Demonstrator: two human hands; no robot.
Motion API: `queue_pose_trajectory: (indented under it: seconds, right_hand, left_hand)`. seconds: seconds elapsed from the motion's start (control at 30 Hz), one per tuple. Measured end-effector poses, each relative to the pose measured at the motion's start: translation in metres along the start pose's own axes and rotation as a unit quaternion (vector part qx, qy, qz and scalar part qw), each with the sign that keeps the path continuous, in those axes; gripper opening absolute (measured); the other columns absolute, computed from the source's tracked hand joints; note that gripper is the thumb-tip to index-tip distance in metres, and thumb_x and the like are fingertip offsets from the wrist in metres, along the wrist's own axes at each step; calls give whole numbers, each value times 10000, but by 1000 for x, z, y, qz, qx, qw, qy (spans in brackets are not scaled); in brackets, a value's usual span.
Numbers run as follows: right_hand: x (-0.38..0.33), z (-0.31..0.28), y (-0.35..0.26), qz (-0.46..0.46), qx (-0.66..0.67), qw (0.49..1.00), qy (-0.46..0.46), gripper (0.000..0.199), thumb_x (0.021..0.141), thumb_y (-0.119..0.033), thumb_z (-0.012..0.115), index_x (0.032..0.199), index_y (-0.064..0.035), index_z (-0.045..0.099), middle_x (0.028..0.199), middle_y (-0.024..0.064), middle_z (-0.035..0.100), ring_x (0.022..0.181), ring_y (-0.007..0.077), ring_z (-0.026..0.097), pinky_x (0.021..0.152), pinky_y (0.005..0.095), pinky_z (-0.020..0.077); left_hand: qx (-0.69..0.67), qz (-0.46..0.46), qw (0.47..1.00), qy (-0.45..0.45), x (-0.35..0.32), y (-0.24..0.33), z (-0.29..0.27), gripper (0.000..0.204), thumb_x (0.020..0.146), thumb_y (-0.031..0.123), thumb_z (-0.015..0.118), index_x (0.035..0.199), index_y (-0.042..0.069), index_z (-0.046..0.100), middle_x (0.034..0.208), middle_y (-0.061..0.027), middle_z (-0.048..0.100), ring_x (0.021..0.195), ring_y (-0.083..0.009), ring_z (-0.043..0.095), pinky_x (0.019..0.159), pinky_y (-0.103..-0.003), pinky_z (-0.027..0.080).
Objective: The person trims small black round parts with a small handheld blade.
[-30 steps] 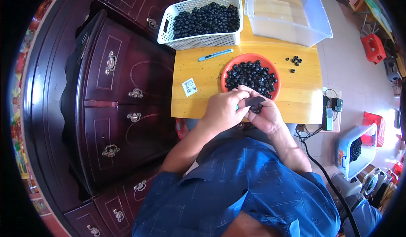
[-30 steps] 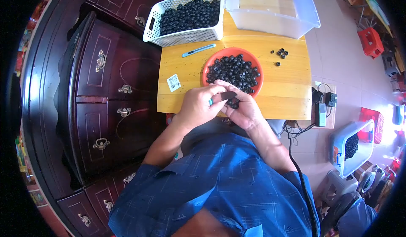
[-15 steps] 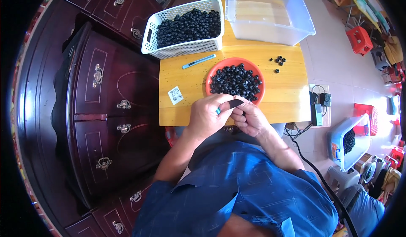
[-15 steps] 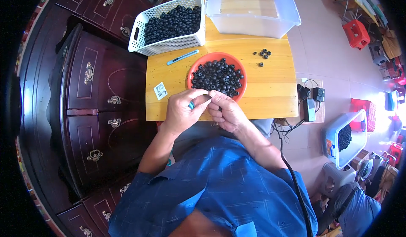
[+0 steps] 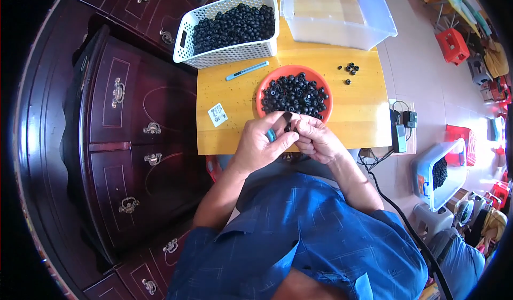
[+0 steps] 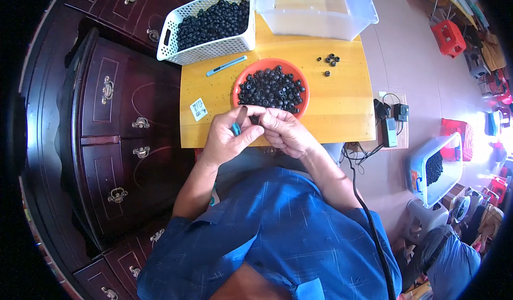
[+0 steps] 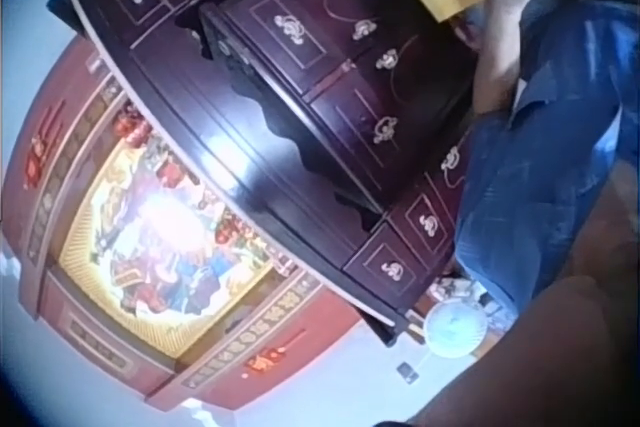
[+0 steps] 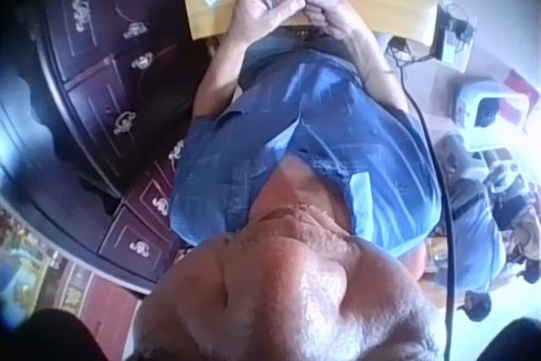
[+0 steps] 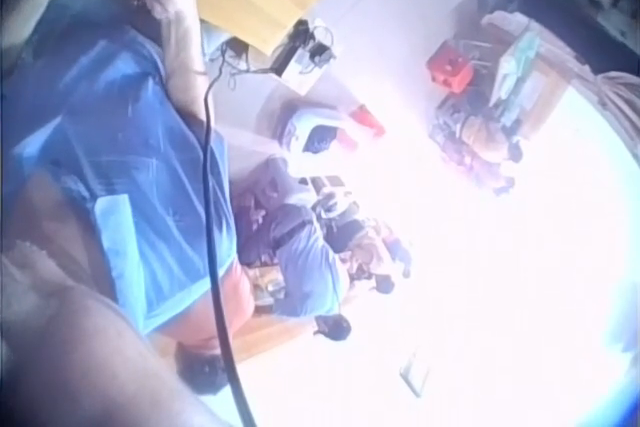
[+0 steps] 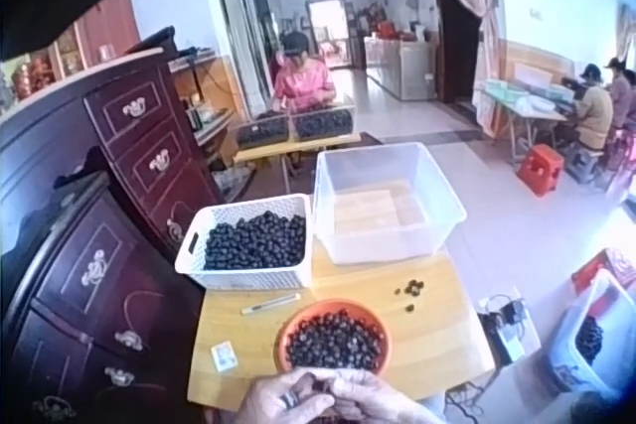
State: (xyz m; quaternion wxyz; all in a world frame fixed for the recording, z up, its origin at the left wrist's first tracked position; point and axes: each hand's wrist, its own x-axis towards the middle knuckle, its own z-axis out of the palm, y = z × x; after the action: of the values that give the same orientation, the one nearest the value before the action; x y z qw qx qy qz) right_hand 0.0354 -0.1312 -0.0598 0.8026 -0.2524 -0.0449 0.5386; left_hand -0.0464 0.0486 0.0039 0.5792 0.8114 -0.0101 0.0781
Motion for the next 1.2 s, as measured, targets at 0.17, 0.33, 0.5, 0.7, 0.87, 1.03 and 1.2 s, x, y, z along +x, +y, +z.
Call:
queue_pose_trajectory:
  seconds: [0.17, 0.33, 0.5, 0.7, 0.87, 1.03, 1.2]
  right_hand:
    - [-1, 3, 1, -18, -31, 999, -7, 246, 1051, -315, 651, 1120, -80, 671, 692, -89, 466, 511, 10, 295, 434, 189, 222]
    - [-2, 8, 2, -5, 54, 998, -12, 237, 1061, -302, 633, 1103, -70, 661, 685, -81, 453, 520, 14, 311, 432, 188, 231]
    - [0, 5, 3, -39, 19, 999, 12, 213, 1067, -294, 622, 1028, -85, 638, 679, -77, 447, 520, 17, 316, 431, 187, 237]
    - [1, 12, 2, -53, 31, 998, 25, 192, 1061, -285, 633, 972, -117, 615, 682, -77, 446, 522, 13, 320, 433, 186, 246]
    - [2, 3, 4, -57, 30, 998, 10, 184, 1058, -280, 636, 1047, -96, 623, 676, -69, 427, 525, 21, 329, 434, 183, 244]
    - [-3, 6, -5, -56, -90, 994, -14, 218, 1046, -303, 662, 997, -91, 650, 683, -86, 473, 542, 15, 329, 468, 198, 241]
    - [-6, 9, -11, -14, -106, 993, -50, 263, 1011, -324, 709, 1002, -63, 679, 744, -69, 540, 576, 10, 358, 498, 199, 274]
  left_hand:
    - [10, 11, 1000, -10, -7, -16, 7, 239, 916, 43, 788, 1143, 3, 726, 704, 53, 579, 666, -29, 522, 623, -226, 449]
    - [-65, 3, 995, 70, -5, -14, 17, 214, 899, 7, 779, 813, 9, 583, 641, 10, 495, 618, -60, 453, 569, -271, 421]
    - [9, 43, 996, 80, 0, 2, 17, 142, 879, -8, 786, 1012, 8, 737, 654, -15, 539, 589, -89, 511, 575, -275, 450]
    - [157, 153, 964, 149, -2, -4, 21, 268, 820, -14, 844, 1074, 35, 774, 714, -11, 615, 593, -83, 560, 549, -246, 437]
    - [100, 130, 972, 165, 0, -2, 22, 198, 832, 6, 850, 981, 16, 720, 698, -24, 626, 594, -74, 579, 535, -245, 437]
    - [107, 57, 992, 23, 6, 4, -4, 389, 851, 326, 878, 984, 24, 672, 709, -56, 646, 630, -144, 629, 603, -304, 489]
    - [168, 92, 980, -52, 12, 8, -11, 474, 868, 469, 836, 933, 42, 639, 730, -87, 639, 668, -256, 676, 620, -365, 515]
